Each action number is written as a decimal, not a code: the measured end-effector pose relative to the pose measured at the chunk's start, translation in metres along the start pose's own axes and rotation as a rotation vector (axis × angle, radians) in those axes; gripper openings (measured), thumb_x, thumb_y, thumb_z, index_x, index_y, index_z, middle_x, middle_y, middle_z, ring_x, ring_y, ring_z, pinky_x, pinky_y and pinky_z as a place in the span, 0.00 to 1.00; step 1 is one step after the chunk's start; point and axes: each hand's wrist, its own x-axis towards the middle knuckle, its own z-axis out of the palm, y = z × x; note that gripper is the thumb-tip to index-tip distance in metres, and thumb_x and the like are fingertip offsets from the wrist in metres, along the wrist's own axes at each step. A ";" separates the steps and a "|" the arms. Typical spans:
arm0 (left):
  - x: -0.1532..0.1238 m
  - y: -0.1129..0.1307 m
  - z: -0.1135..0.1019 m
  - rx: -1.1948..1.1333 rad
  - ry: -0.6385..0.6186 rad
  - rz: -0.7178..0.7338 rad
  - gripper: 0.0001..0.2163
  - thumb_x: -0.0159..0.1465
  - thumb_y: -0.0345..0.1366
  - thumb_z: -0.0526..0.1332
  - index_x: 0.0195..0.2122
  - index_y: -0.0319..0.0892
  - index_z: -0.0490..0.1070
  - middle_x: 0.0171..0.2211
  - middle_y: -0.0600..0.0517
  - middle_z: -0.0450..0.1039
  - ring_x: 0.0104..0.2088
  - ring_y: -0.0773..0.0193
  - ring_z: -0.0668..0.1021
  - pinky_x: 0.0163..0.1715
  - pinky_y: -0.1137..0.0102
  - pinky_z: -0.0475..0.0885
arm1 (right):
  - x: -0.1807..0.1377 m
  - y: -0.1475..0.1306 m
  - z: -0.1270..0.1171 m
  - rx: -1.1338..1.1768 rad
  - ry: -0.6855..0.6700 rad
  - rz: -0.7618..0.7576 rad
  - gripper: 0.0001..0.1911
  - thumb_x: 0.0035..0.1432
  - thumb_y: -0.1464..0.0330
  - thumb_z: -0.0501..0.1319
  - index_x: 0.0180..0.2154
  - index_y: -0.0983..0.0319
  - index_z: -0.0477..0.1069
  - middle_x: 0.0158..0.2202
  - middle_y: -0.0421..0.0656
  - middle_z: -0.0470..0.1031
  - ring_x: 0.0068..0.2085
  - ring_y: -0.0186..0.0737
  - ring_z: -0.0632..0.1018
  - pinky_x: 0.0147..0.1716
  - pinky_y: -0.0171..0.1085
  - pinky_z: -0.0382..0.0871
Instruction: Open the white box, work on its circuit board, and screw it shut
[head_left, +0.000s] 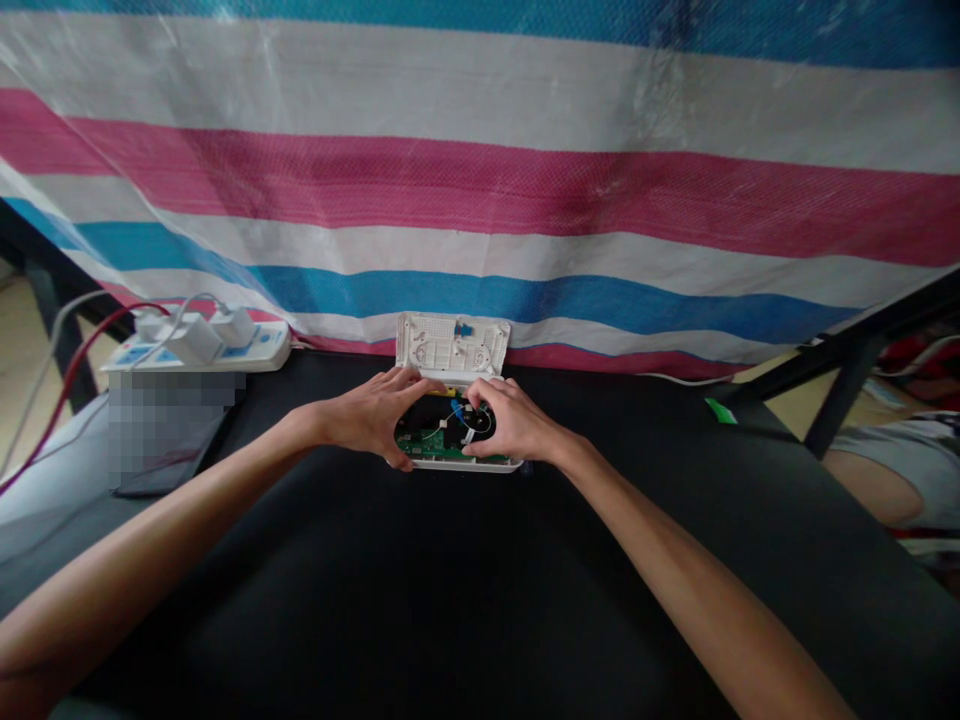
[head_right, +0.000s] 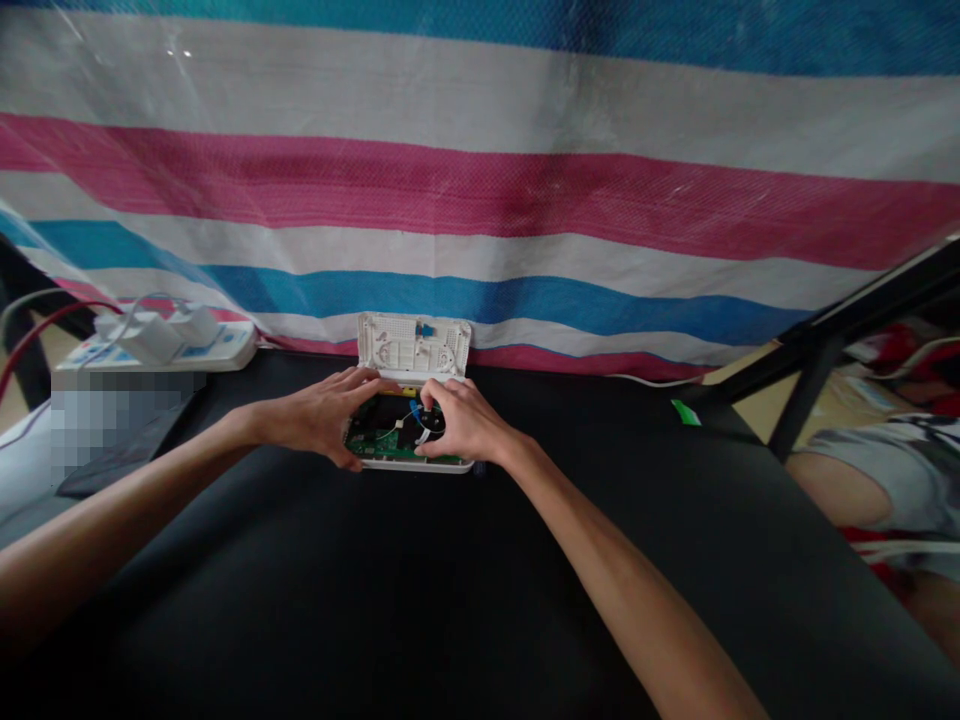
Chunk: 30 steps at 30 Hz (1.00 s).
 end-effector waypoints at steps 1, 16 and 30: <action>0.000 0.001 0.000 0.001 -0.003 -0.004 0.48 0.44 0.48 0.74 0.64 0.45 0.53 0.59 0.43 0.59 0.60 0.43 0.64 0.60 0.55 0.59 | 0.000 0.000 0.000 0.000 0.000 0.002 0.27 0.42 0.61 0.73 0.36 0.57 0.57 0.43 0.42 0.72 0.45 0.48 0.72 0.47 0.43 0.60; -0.001 0.002 0.000 0.065 -0.036 -0.078 0.50 0.45 0.54 0.71 0.66 0.44 0.51 0.59 0.40 0.60 0.59 0.40 0.65 0.58 0.53 0.59 | -0.003 -0.001 -0.002 0.082 0.023 0.000 0.26 0.41 0.63 0.73 0.34 0.57 0.56 0.44 0.43 0.73 0.45 0.47 0.72 0.48 0.44 0.63; 0.000 0.006 -0.006 0.029 -0.057 -0.073 0.49 0.45 0.50 0.73 0.65 0.45 0.51 0.59 0.41 0.59 0.60 0.41 0.64 0.60 0.53 0.60 | 0.005 0.000 -0.014 0.104 -0.013 0.014 0.26 0.42 0.61 0.73 0.37 0.57 0.59 0.44 0.42 0.75 0.42 0.45 0.74 0.43 0.41 0.63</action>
